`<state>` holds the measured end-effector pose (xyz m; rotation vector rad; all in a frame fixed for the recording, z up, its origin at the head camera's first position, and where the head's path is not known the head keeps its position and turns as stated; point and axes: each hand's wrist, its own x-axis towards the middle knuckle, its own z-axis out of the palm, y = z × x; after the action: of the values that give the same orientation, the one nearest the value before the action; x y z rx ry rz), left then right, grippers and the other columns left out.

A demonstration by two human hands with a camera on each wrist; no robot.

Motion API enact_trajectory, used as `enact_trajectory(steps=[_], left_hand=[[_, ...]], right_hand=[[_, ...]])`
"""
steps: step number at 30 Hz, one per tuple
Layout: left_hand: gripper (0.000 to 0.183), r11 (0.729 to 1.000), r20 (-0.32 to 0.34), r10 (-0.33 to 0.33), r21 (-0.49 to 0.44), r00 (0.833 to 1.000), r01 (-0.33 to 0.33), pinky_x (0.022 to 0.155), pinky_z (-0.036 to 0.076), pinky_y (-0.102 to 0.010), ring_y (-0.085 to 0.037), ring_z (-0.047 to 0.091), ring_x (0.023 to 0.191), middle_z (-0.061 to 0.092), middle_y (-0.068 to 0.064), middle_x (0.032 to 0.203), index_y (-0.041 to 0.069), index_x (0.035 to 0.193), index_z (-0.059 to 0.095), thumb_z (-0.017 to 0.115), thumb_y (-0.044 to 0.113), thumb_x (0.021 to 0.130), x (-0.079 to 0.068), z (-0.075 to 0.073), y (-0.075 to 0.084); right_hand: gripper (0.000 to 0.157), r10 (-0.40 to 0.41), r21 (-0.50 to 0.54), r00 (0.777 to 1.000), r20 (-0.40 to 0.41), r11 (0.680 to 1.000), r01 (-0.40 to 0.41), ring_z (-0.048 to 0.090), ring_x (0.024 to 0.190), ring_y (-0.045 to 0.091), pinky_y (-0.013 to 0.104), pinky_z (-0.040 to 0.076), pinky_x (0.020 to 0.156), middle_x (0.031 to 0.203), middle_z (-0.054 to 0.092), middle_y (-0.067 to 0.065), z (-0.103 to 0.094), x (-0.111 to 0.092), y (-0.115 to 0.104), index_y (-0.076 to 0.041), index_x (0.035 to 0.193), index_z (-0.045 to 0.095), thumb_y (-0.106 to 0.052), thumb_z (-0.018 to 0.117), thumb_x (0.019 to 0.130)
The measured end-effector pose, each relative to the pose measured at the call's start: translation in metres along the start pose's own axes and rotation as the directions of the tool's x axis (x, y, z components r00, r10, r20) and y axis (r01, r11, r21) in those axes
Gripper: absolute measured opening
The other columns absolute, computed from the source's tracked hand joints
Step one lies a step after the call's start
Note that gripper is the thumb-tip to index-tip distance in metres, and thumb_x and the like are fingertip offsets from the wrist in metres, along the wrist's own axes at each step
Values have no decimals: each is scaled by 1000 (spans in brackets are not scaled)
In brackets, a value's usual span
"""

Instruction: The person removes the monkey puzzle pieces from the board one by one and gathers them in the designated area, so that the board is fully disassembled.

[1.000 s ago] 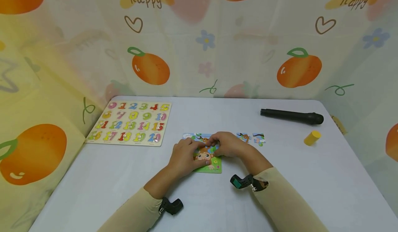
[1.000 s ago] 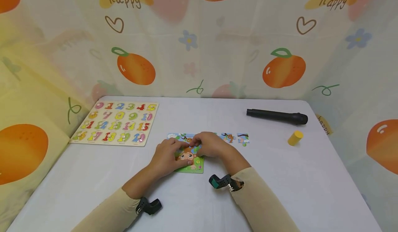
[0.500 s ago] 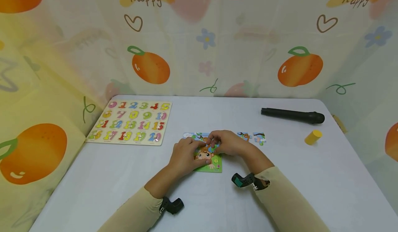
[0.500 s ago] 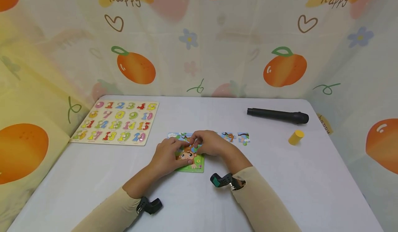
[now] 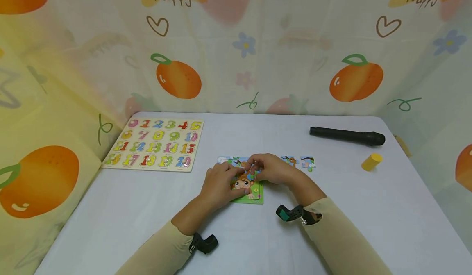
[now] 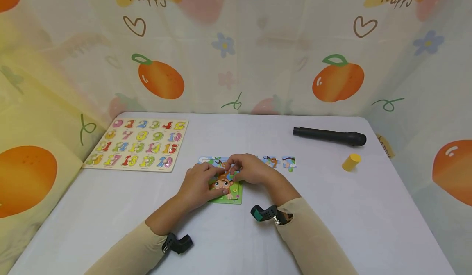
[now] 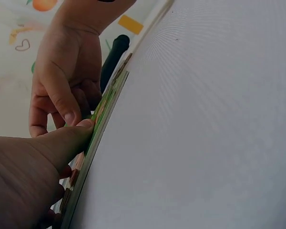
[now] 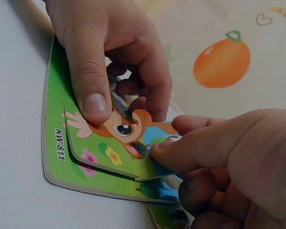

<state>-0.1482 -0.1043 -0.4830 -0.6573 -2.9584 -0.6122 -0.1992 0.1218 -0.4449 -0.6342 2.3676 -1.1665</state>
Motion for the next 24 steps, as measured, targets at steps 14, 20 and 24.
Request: enact_trajectory(steps=[14,20,24], left_hand=[[68,999,-6,21,38,1000,-21,79,40,-41,-21,56,101,60,3,106,22,138,73,84,63,85,-1,0,1],[67,997,-12,38,68,999,-37,78,41,-42,-21,56,100,61,3,106,22,138,73,83,63,85,-1,-1,2],[67,996,-15,47,75,999,-46,76,40,-40,-19,55,98,59,4,104,22,137,73,83,63,85,-2,0,2]], right_hand=[[22,-9,-12,1000,-3,1000,8,59,87,15,35,45,84,87,71,-3,0,-1,-1,-13,112,75,-1,77,94],[20,-10,17,1000,7,1000,10,58,83,15,34,45,81,86,69,-3,1,-1,0,-13,113,74,-2,75,96],[19,-30,2,1000,-5,1000,30,58,82,16,34,45,77,86,69,-4,2,-1,1,-15,111,73,-3,75,96]])
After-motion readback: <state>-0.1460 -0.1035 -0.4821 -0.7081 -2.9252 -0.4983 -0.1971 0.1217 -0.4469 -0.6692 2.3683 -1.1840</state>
